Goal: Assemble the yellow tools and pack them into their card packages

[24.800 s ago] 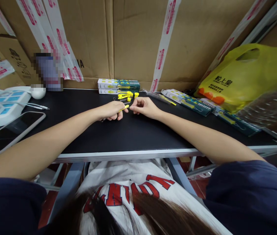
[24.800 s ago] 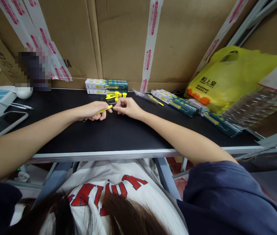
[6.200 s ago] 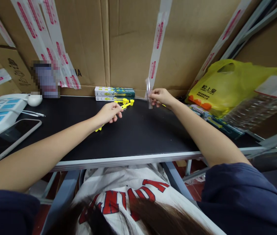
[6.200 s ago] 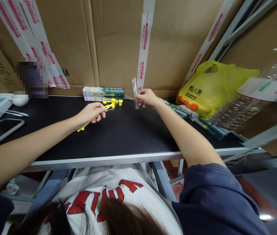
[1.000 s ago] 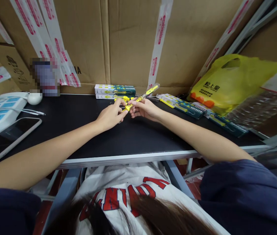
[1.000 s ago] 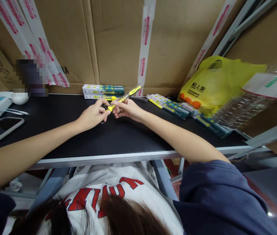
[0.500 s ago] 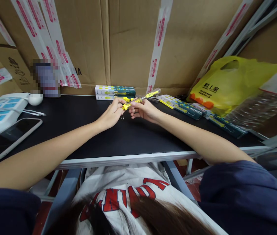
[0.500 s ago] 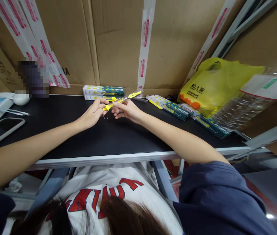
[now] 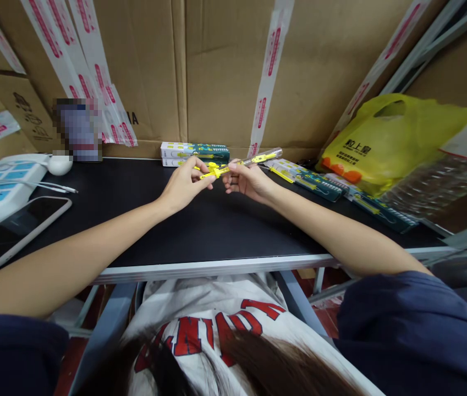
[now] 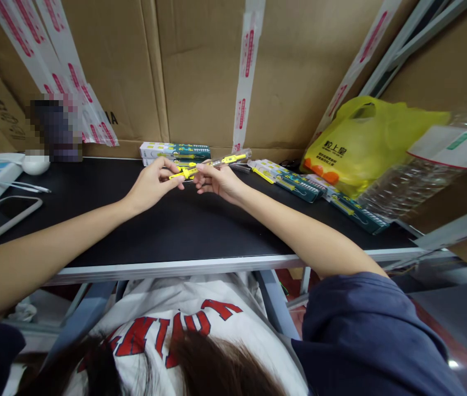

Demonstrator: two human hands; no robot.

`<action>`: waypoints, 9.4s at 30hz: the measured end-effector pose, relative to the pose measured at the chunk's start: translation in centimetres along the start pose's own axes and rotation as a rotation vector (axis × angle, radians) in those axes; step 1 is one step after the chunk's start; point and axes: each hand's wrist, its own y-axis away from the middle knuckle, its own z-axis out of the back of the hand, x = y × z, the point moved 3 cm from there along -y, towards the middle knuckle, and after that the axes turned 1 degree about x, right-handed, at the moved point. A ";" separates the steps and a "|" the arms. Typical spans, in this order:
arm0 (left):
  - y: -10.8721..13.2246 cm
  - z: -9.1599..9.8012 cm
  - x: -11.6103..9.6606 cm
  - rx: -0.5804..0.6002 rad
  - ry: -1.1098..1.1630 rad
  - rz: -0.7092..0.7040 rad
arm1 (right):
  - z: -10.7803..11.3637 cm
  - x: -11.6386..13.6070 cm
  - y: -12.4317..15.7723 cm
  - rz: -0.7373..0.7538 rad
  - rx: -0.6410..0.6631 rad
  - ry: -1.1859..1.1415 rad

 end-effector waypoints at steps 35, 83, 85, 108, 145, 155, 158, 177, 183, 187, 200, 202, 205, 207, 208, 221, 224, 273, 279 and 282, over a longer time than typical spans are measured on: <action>-0.1 0.8 -1.0 0.036 0.001 -0.160 | 0.3 0.4 -0.3 -0.050 -0.067 -0.052; -2.1 3.5 3.8 -0.046 -0.223 0.067 | 4.5 -0.4 -1.8 0.132 -0.215 0.509; -2.5 4.2 4.7 -0.091 -0.226 0.117 | 5.7 -0.8 -2.1 0.185 -0.252 0.723; -3.1 5.6 7.2 -0.279 -0.368 0.219 | 7.2 -3.5 -5.4 0.294 -0.262 1.313; -2.8 5.3 7.2 -0.243 -0.416 0.277 | 4.9 -3.8 -7.6 0.354 -0.033 1.629; -2.6 5.2 6.9 -0.221 -0.387 0.267 | 4.4 -3.9 -8.2 0.379 0.053 1.691; -2.6 5.2 6.9 -0.226 -0.398 0.259 | 4.7 -4.0 -8.3 0.401 -0.043 1.715; -2.6 5.0 6.9 -0.206 -0.382 0.274 | 5.1 -4.4 -8.9 0.303 -0.132 1.592; -2.6 5.1 6.8 -0.212 -0.393 0.272 | 6.2 -2.8 -7.0 0.395 -0.316 1.170; -2.6 4.9 6.7 -0.208 -0.394 0.256 | 7.3 -1.9 -4.5 0.302 -0.376 0.653; -2.5 4.9 6.9 -0.198 -0.339 0.271 | 6.9 -1.3 -2.9 0.195 -0.260 0.294; -2.5 4.8 6.9 -0.195 -0.335 0.273 | 6.8 -1.1 -2.8 0.193 -0.247 0.309; -2.6 4.8 7.0 -0.192 -0.326 0.272 | 6.4 -1.0 -2.6 0.188 -0.217 0.327; -2.6 4.7 7.1 -0.183 -0.326 0.266 | 6.1 -1.0 -2.6 0.193 -0.203 0.335; -2.7 4.6 7.2 -0.174 -0.325 0.263 | 6.0 -1.0 -2.5 0.195 -0.196 0.338; -2.8 4.1 7.9 -0.127 -0.173 0.263 | 4.5 -0.6 -2.2 0.161 -0.036 0.363; -2.9 4.1 7.8 -0.142 -0.103 0.301 | 4.9 -0.7 -2.4 0.120 -0.040 0.362; -2.6 4.2 7.9 -0.146 -0.247 0.347 | 5.1 -1.0 -2.4 0.060 -0.374 0.271; -2.6 4.2 7.9 -0.150 -0.201 0.352 | 4.2 -1.1 -2.1 0.047 -0.278 0.268; -2.6 4.1 7.7 -0.153 -0.175 0.342 | 4.3 -1.2 -2.0 0.009 -0.256 0.276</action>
